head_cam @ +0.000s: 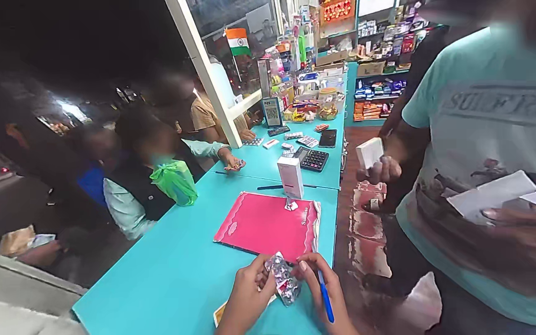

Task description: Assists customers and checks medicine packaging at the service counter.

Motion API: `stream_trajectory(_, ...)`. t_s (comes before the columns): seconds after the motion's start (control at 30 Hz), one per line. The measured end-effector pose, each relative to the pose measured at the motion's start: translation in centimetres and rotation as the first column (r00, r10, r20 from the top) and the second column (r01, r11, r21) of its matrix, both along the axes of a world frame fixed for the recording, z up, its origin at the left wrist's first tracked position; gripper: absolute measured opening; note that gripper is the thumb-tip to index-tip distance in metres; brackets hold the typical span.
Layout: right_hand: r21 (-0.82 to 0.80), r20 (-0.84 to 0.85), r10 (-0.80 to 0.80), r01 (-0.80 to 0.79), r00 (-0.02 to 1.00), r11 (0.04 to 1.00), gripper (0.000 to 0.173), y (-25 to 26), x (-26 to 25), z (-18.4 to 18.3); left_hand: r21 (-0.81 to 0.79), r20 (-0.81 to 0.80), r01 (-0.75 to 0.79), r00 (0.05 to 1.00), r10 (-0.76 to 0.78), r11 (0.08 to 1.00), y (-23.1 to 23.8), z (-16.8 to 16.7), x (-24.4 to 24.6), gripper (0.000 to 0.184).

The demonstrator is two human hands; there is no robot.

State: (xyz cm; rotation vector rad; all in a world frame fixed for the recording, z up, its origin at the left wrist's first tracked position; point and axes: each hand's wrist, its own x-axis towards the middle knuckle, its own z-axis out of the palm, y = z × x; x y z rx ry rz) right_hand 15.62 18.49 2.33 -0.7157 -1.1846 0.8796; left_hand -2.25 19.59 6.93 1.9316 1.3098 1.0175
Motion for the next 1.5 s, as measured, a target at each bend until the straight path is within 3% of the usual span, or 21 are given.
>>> stream_trajectory(0.17,0.030,-0.045,0.048,-0.047,0.998,0.998,0.037,-0.4,0.4,-0.4,0.003,-0.001,-0.013,1.000,0.013,1.000,0.1,-0.3,0.2,0.029)
stream_trajectory(0.47,0.019,-0.214,0.202,-0.202,0.956,0.979,0.054,-0.4,0.5,-1.0,0.044,-0.029,-0.006,1.000,0.007,0.999,0.0,-0.2,0.2,0.029)
stream_trajectory(0.73,0.054,-0.239,0.257,-0.251,0.936,0.966,0.070,0.0,0.6,-1.4,0.018,-0.011,0.009,1.000,-0.009,1.000,0.0,-0.2,0.2,0.028)
stream_trajectory(1.03,0.029,-0.261,0.225,-0.226,0.939,0.974,0.064,-0.1,0.5,-1.4,-0.028,0.007,0.018,1.000,-0.018,0.999,-0.1,0.1,0.1,0.028)
stream_trajectory(1.2,0.051,-0.131,-0.043,0.050,0.990,0.997,0.030,0.3,0.0,-1.1,-0.052,0.136,0.038,0.990,-0.031,0.998,-0.2,0.6,-0.1,0.026)
stream_trajectory(1.27,0.061,-0.037,-0.114,0.116,0.993,0.991,0.025,0.6,0.1,-1.2,-0.053,0.191,0.043,0.981,-0.032,0.998,-0.2,0.8,-0.3,0.026)
stream_trajectory(1.4,0.015,0.081,-0.003,0.002,0.997,1.000,0.035,0.2,-0.2,-0.2,-0.041,0.234,0.083,0.970,-0.071,0.996,-0.3,0.9,-0.3,0.026)
stream_trajectory(1.5,-0.037,0.144,0.035,-0.030,0.989,0.999,0.033,0.1,-0.3,0.0,-0.030,0.216,0.126,0.969,-0.117,0.992,-0.2,0.8,-0.3,0.027)
